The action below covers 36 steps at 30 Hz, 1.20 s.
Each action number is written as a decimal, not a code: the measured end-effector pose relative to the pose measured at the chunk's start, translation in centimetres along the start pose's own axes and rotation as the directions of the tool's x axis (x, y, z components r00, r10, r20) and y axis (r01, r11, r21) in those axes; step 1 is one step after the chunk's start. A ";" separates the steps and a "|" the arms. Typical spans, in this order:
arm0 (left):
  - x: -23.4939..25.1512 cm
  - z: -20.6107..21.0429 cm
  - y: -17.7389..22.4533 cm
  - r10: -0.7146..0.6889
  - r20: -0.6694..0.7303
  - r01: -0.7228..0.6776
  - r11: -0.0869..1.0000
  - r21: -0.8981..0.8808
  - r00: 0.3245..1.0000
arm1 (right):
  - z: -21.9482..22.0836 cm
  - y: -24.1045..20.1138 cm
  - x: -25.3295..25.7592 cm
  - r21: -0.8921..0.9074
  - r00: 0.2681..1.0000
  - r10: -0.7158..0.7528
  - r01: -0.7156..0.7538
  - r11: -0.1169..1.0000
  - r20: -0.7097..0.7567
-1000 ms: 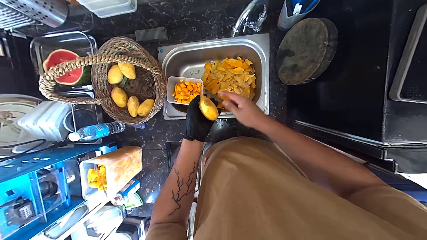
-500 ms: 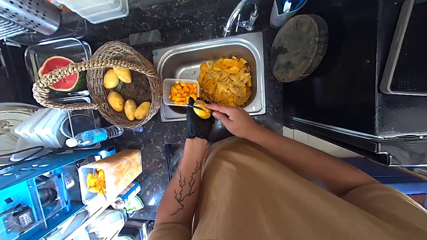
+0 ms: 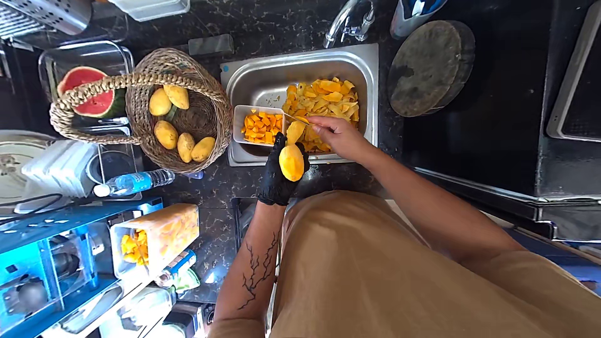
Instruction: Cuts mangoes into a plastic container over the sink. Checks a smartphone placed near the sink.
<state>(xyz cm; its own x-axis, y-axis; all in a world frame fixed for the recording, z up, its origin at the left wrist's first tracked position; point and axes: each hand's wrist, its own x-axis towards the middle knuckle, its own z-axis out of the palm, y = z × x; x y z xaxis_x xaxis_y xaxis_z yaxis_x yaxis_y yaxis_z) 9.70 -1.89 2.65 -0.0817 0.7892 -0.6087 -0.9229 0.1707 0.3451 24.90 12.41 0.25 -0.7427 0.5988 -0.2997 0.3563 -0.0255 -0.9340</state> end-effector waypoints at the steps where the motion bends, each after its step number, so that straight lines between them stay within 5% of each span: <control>1: -0.1 -0.7 -0.1 -0.018 0.111 0.017 1.000 0.013 0.994 | -0.3 0.7 0.4 -0.025 1.000 0.016 -0.017 1.000 -0.023; 4: -0.5 -1.2 -0.1 -0.042 0.264 0.030 0.998 0.048 0.964 | -2.1 3.2 1.6 -0.147 0.992 0.112 -0.120 0.982 -0.066; 7: -0.1 -0.3 0.4 0.047 0.058 -0.049 0.998 0.035 0.997 | -1.8 2.1 0.5 -0.213 0.981 0.190 -0.193 0.958 -0.036; 12: 1.6 0.3 0.2 0.101 -0.155 -0.121 0.984 -0.129 0.983 | 3.1 -3.3 -4.9 -0.034 0.999 0.037 -0.037 0.999 0.022; 16: 1.7 1.1 -0.2 0.191 -0.179 -0.223 0.957 -0.186 0.965 | 4.5 -3.8 -6.0 -0.285 0.999 -0.032 0.029 0.958 -0.009; 20: 1.9 1.0 -0.5 0.197 -0.138 -0.226 0.944 -0.240 0.971 | 5.0 -2.6 -5.8 -0.481 0.962 -0.257 0.183 0.858 -0.092; 23: 1.6 0.9 -0.5 0.159 -0.126 -0.189 0.943 -0.273 0.979 | 4.7 -2.1 -5.9 -0.471 0.951 -0.294 0.219 0.854 -0.091; 28: 0.0 0.0 0.0 0.105 -0.041 -0.109 0.989 -0.098 0.994 | 2.7 -2.7 -5.1 -0.165 0.991 -0.135 0.130 0.978 -0.017; 36: -2.3 -1.4 0.6 -0.018 0.169 -0.026 0.967 0.252 0.986 | -2.4 -2.7 -2.3 -0.192 0.994 -0.108 0.110 0.975 0.022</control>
<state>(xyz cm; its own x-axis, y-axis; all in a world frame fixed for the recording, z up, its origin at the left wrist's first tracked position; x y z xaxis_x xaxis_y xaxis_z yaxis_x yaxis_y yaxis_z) 8.79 -4.48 3.25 -0.0008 0.8742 -0.4856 -0.7957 0.2936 0.5298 26.98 12.99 3.96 -0.7889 0.5806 -0.2012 0.3747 0.1949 -0.9064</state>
